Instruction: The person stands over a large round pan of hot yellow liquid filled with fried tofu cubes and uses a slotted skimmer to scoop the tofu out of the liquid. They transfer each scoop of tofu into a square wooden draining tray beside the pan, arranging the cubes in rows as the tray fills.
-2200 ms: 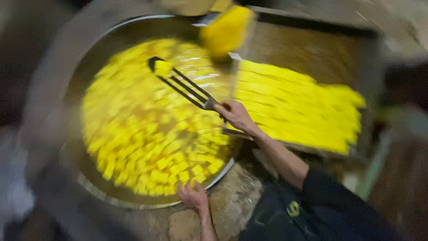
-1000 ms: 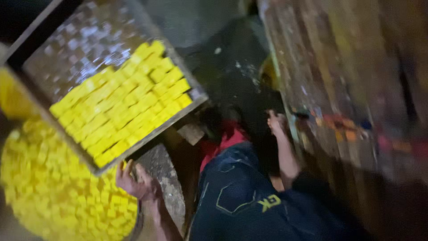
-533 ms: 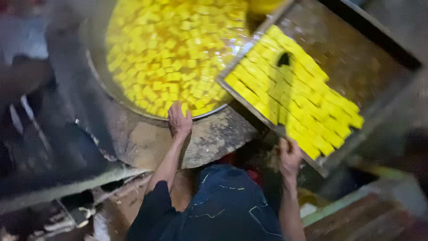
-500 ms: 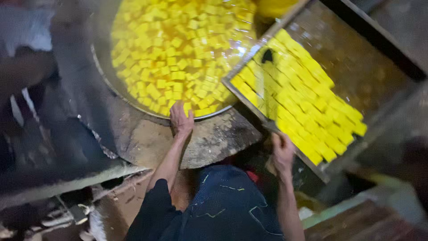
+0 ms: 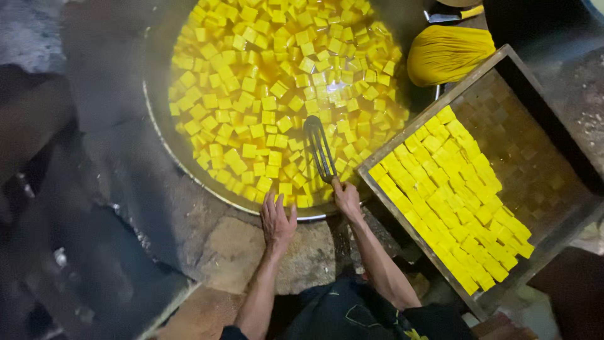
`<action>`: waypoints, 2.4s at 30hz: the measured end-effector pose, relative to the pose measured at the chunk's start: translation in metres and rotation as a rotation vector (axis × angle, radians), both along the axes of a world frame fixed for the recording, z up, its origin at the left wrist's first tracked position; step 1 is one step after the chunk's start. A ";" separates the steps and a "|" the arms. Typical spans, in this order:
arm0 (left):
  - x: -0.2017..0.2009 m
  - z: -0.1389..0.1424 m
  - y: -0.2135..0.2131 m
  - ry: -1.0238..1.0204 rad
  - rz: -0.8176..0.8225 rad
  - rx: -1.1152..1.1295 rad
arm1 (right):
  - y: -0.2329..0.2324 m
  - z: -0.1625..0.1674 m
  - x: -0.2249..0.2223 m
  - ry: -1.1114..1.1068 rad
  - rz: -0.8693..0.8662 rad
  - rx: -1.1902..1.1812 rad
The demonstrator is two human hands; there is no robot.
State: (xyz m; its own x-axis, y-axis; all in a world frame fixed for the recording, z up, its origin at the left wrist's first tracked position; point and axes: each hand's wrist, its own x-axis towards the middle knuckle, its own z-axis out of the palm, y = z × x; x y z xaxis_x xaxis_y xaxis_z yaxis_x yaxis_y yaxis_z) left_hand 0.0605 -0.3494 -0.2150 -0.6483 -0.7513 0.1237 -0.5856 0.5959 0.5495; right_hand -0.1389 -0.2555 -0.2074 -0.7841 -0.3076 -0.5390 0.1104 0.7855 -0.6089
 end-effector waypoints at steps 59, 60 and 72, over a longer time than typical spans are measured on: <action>-0.005 -0.024 0.011 -0.163 -0.023 0.127 | -0.087 -0.053 -0.052 0.237 0.329 -0.118; -0.005 -0.024 0.010 -0.169 -0.020 0.123 | -0.091 -0.052 -0.051 0.209 0.314 -0.128; -0.003 -0.024 0.014 -0.124 -0.011 0.147 | -0.033 -0.037 -0.007 -0.156 -0.134 -0.404</action>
